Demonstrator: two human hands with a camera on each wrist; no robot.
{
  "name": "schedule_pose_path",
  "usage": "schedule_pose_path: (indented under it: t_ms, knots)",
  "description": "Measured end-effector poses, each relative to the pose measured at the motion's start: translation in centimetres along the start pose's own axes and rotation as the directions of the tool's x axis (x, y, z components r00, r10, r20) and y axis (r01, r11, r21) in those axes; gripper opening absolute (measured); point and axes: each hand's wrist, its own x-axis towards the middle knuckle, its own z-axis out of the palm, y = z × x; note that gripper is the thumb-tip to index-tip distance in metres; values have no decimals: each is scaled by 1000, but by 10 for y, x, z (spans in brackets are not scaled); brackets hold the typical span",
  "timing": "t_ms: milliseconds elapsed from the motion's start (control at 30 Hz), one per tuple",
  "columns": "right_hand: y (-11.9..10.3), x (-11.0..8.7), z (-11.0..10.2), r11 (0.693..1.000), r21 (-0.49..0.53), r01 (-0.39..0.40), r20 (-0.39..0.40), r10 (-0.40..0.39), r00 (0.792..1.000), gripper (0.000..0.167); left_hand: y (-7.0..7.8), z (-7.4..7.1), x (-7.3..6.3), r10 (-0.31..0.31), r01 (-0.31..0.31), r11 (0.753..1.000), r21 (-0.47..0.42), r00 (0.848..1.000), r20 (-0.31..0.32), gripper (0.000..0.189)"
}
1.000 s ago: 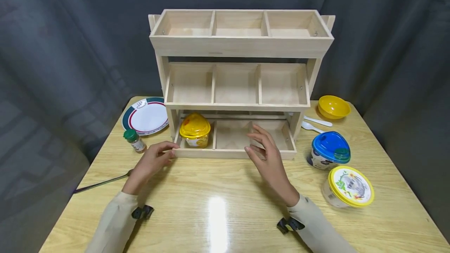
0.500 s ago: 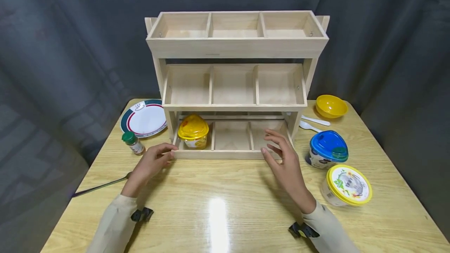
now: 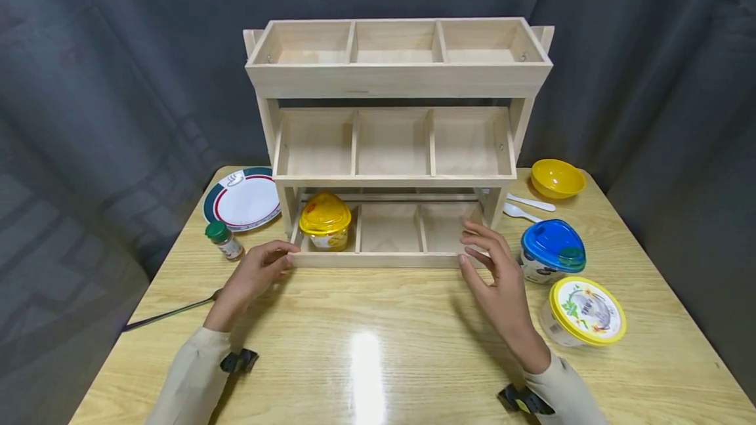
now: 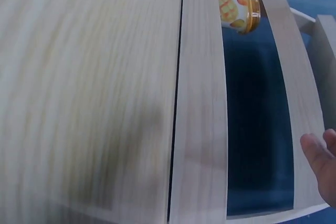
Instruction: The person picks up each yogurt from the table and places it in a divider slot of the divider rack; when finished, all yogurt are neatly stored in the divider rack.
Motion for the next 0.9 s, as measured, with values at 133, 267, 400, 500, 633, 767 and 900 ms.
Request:
schedule_pose_path:
  t_ms: [133,267,400,500,633,767,900]
  knots:
    - [-5,-3,-8,1000,-2,8,-12,-8,1000,34,0,1,0,-3,3,1000,-3,1000,-7,26]
    - [-10,-8,-19,999,0,39,-36,-39,999,35,1,2,1,-18,18,1000,9,1000,-13,25]
    - [-13,-12,-33,999,-19,27,-52,-28,998,32,1,2,1,-37,38,999,27,999,-26,25]
    - [-14,-15,-43,999,-31,21,-72,-23,997,30,2,2,1,-33,34,999,27,999,-24,25]
    - [-14,-18,-52,998,-14,55,-107,-56,993,30,1,2,0,-9,10,1000,20,1000,-13,25]
    - [-14,-20,-59,998,-11,59,-123,-60,991,31,2,1,0,3,-3,1000,24,1000,-14,25]
    - [-15,-24,-66,998,-59,13,-129,-20,991,30,2,1,-1,13,-13,1000,20,1000,-7,25]
